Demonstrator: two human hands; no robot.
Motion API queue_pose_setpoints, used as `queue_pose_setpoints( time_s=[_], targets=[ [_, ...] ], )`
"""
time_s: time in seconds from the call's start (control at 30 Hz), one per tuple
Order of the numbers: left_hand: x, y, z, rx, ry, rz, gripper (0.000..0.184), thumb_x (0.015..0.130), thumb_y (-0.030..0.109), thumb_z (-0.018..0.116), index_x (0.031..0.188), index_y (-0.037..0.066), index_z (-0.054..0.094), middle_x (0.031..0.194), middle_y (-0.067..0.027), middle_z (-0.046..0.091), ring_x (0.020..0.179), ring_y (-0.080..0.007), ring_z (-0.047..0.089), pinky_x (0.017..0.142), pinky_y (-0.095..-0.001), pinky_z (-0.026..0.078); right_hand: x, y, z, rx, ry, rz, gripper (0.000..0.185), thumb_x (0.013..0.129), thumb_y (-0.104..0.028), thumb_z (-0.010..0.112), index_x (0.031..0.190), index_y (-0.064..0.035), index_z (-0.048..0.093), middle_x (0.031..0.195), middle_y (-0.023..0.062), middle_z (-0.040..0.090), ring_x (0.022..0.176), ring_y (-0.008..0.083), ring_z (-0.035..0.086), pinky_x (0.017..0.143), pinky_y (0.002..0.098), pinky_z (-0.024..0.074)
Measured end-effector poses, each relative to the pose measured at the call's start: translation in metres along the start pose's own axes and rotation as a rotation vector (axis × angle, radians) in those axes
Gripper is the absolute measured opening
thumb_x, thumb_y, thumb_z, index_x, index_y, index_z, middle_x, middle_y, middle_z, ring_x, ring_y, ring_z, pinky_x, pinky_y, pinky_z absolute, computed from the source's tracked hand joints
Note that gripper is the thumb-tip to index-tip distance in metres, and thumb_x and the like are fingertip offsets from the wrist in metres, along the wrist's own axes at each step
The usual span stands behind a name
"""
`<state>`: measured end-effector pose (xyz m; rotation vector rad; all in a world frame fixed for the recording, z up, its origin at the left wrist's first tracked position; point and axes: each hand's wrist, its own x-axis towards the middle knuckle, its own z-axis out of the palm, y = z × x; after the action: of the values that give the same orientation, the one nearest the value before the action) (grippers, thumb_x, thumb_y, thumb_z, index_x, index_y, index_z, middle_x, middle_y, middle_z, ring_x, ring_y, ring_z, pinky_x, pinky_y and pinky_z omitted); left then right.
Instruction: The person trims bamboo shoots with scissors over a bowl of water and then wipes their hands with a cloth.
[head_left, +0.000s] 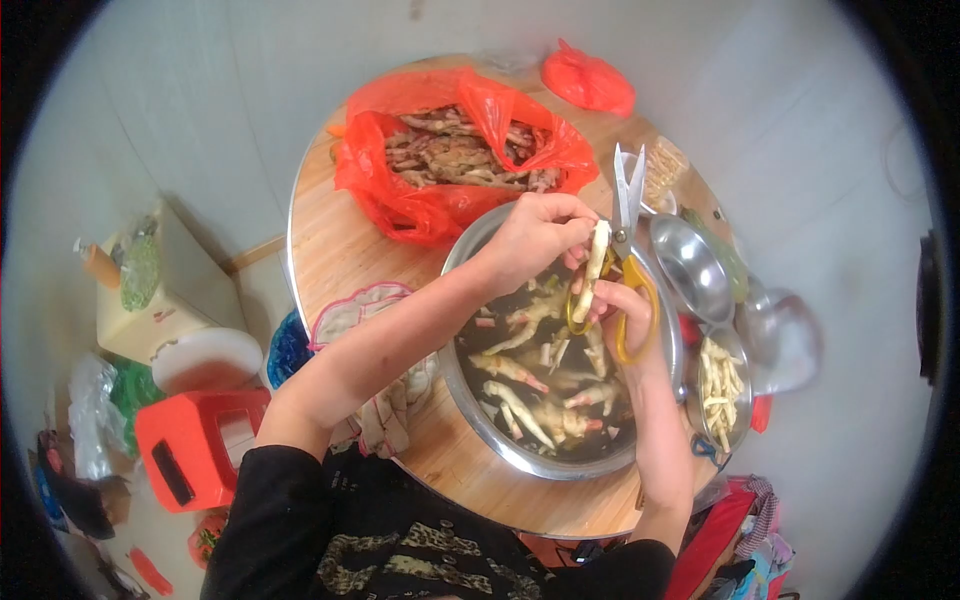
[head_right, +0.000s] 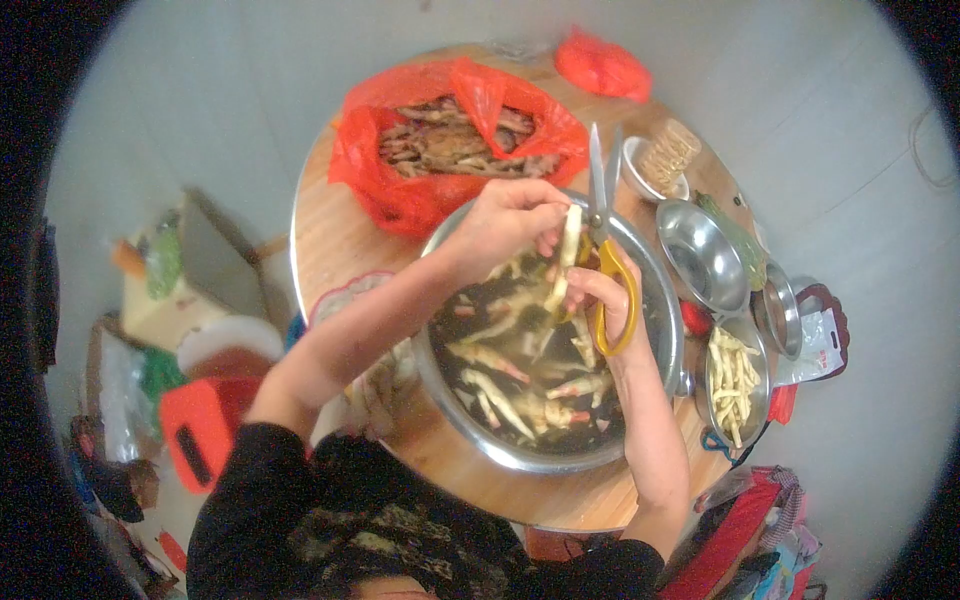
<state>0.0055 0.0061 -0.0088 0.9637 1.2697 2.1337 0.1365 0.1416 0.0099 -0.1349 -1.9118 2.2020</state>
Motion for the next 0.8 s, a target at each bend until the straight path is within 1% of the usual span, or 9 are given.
queue_pose_setpoints(
  time_s=[0.1, 0.2, 0.27, 0.43, 0.5, 0.63, 0.7, 0.73, 0.8],
  targets=[
    [0.002, 0.000, -0.002, -0.008, -0.005, -0.030, 0.017, 0.098, 0.009, 0.059, 0.102, -0.003, 0.069, 0.085, -0.0046, 0.069, 0.072, -0.0094, 0.061, 0.066, -0.0257, 0.053, 0.000, 0.000, 0.000, 0.051, 0.001, 0.026, 0.050, 0.078, -0.009, 0.069, 0.125, 0.0032, 0.056, 0.091, 0.0145, 0.068, 0.059, 0.0097, 0.052, 0.054, 0.0237, 0.0459],
    [0.002, 0.005, 0.000, -0.081, 0.023, -0.097, 0.018, 0.098, 0.011, 0.058, 0.104, -0.002, 0.069, 0.088, -0.0059, 0.070, 0.075, -0.0095, 0.062, 0.067, -0.0252, 0.052, -0.001, 0.003, -0.002, 0.084, 0.039, 0.035, 0.050, 0.080, -0.012, 0.073, 0.125, 0.0016, 0.057, 0.089, 0.0112, 0.067, 0.061, 0.0096, 0.053, 0.054, 0.0237, 0.0458],
    [0.004, 0.004, -0.004, -0.144, 0.008, -0.119, 0.018, 0.099, 0.011, 0.058, 0.104, -0.002, 0.069, 0.091, -0.0062, 0.071, 0.075, -0.0091, 0.061, 0.067, -0.0249, 0.052, 0.000, 0.005, 0.000, -0.065, 0.107, -0.060, 0.052, 0.080, -0.015, 0.076, 0.126, 0.0003, 0.057, 0.088, 0.0065, 0.065, 0.063, 0.0092, 0.055, 0.054, 0.0231, 0.0456],
    [0.004, -0.001, -0.011, -0.267, -0.076, -0.188, 0.019, 0.097, 0.013, 0.060, 0.105, -0.001, 0.071, 0.094, -0.0048, 0.073, 0.073, -0.0076, 0.060, 0.063, -0.0239, 0.049, -0.002, 0.003, 0.003, -0.110, 0.078, -0.082, 0.054, 0.078, -0.017, 0.078, 0.126, -0.0009, 0.058, 0.089, 0.0032, 0.063, 0.065, 0.0088, 0.056, 0.055, 0.0221, 0.0458],
    [0.005, -0.005, -0.015, 0.009, -0.138, -0.228, 0.020, 0.095, 0.012, 0.062, 0.107, 0.001, 0.073, 0.092, -0.0022, 0.073, 0.071, -0.0062, 0.058, 0.062, -0.0232, 0.047, -0.003, 0.001, 0.003, -0.115, 0.066, -0.072, 0.053, 0.078, -0.017, 0.079, 0.125, -0.0015, 0.059, 0.090, 0.0032, 0.064, 0.066, 0.0087, 0.057, 0.056, 0.0217, 0.0458],
    [-0.006, -0.002, -0.004, 0.107, -0.151, -0.273, 0.023, 0.092, 0.010, 0.062, 0.111, 0.004, 0.075, 0.089, -0.0001, 0.072, 0.069, -0.0046, 0.056, 0.061, -0.0222, 0.045, -0.005, -0.002, 0.004, -0.118, 0.074, -0.056, 0.052, 0.078, -0.018, 0.079, 0.124, -0.0032, 0.061, 0.092, 0.0041, 0.065, 0.067, 0.0086, 0.057, 0.056, 0.0212, 0.0454],
    [-0.005, -0.004, -0.002, 0.162, -0.137, -0.247, 0.029, 0.089, 0.007, 0.061, 0.114, 0.004, 0.074, 0.089, 0.0004, 0.071, 0.074, -0.0053, 0.058, 0.065, -0.0230, 0.047, -0.006, -0.003, 0.001, -0.097, 0.069, -0.052, 0.051, 0.078, -0.017, 0.078, 0.124, -0.0035, 0.061, 0.092, 0.0043, 0.065, 0.067, 0.0088, 0.057, 0.056, 0.0211, 0.0450],
    [-0.002, -0.010, -0.004, 0.163, -0.140, -0.247, 0.029, 0.089, 0.007, 0.061, 0.114, 0.004, 0.074, 0.089, 0.0004, 0.071, 0.074, -0.0053, 0.058, 0.065, -0.0230, 0.047, -0.006, -0.002, -0.003, -0.113, 0.067, -0.036, 0.050, 0.079, -0.014, 0.078, 0.125, -0.0030, 0.060, 0.094, 0.0045, 0.066, 0.071, 0.0090, 0.058, 0.059, 0.0213, 0.0461],
    [0.005, -0.018, -0.007, 0.430, -0.089, 0.029, 0.028, 0.087, 0.006, 0.062, 0.112, 0.000, 0.073, 0.092, -0.0012, 0.071, 0.081, -0.0083, 0.061, 0.073, -0.0256, 0.050, -0.005, 0.001, -0.005, -0.129, 0.070, -0.025, 0.050, 0.080, -0.011, 0.078, 0.126, -0.0024, 0.059, 0.095, 0.0046, 0.066, 0.075, 0.0091, 0.060, 0.063, 0.0215, 0.0472]
  ],
)
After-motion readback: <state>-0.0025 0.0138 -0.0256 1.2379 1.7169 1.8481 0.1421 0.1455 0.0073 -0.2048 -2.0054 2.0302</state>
